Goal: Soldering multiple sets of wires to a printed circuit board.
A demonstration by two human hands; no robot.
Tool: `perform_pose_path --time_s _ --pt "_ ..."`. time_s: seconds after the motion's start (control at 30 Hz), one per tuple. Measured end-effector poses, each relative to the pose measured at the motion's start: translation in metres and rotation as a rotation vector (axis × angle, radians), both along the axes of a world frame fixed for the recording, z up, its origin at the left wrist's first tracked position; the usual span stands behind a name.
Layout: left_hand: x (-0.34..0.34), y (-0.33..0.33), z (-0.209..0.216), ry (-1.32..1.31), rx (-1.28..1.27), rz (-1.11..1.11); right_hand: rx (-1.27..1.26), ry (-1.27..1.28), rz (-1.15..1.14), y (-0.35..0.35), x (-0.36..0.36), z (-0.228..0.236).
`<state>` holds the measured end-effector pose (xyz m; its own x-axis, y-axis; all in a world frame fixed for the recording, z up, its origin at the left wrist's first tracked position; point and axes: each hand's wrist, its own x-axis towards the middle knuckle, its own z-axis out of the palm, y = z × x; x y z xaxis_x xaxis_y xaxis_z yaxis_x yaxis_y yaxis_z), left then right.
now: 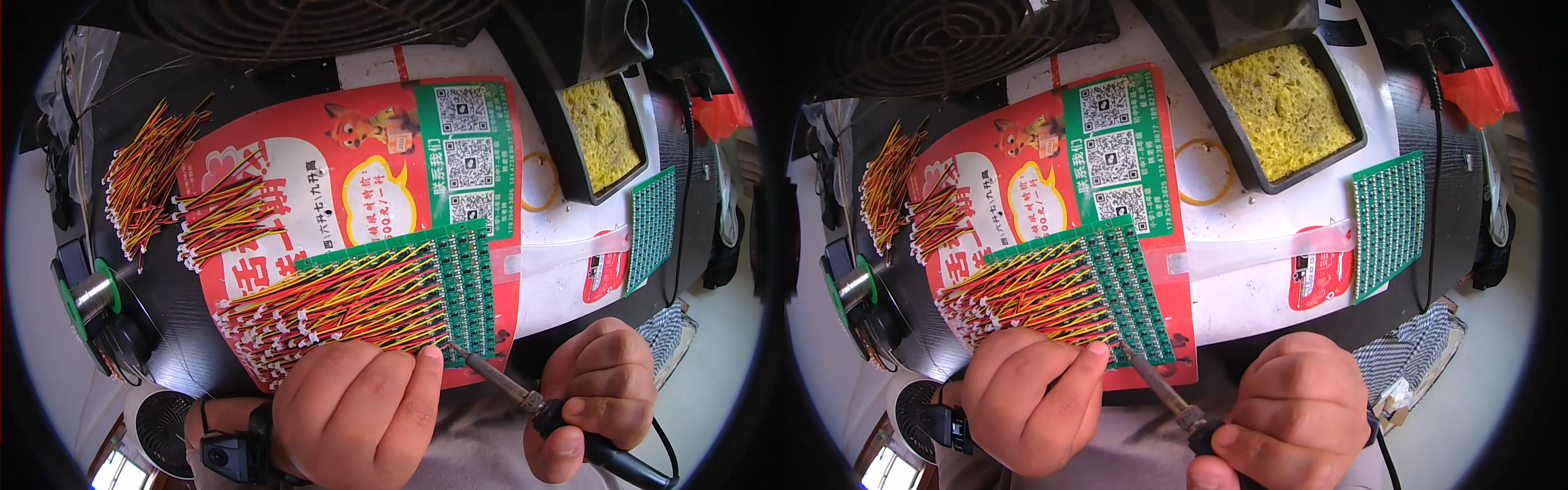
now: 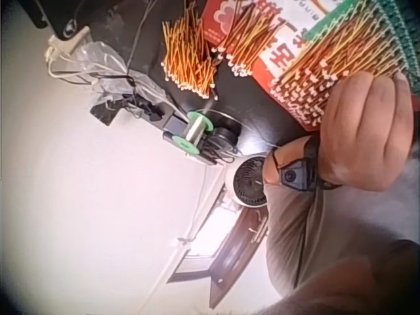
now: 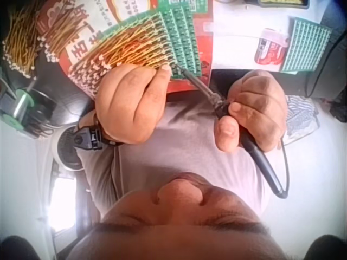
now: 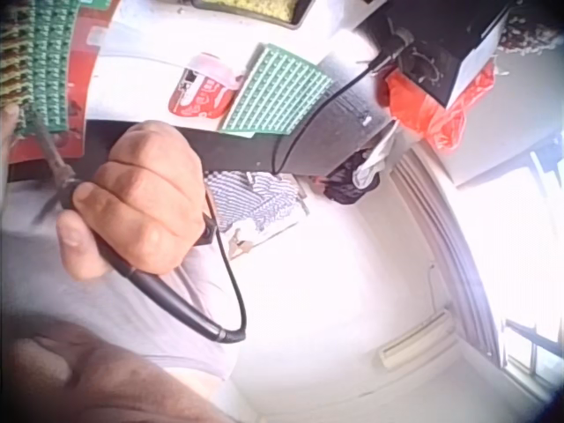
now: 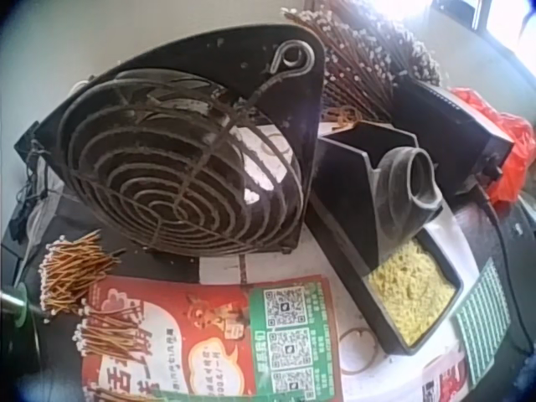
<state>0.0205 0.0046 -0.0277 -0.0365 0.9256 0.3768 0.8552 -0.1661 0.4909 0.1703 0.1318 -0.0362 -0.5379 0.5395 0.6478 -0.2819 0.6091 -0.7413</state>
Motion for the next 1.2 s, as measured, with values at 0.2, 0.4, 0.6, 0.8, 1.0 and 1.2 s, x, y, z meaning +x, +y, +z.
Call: perform_pose_path --time_s 0.2,0.4,0.6,0.8,1.0,1.2 --pt "0.000 0.000 -0.003 0.016 0.017 -0.001 0.005 -0.003 -0.001 -0.001 0.000 -0.001" --pt "0.001 0.002 -0.001 0.016 -0.014 0.011 0.060 -0.137 -0.187 -0.001 0.000 0.004" --pt "0.000 0.006 -0.001 0.027 0.000 -0.008 0.040 -0.072 -0.220 -0.002 0.004 0.003" --pt "0.000 0.007 0.002 0.048 -0.004 0.009 0.021 -0.080 -0.186 -0.002 0.003 0.004" --pt "-0.005 0.000 0.006 -0.052 0.032 0.087 0.047 -0.011 -0.173 -0.001 0.001 0.006" --pt "-0.054 -0.007 0.042 -0.003 -0.083 0.621 0.063 -0.009 -0.166 0.000 -0.001 0.007"
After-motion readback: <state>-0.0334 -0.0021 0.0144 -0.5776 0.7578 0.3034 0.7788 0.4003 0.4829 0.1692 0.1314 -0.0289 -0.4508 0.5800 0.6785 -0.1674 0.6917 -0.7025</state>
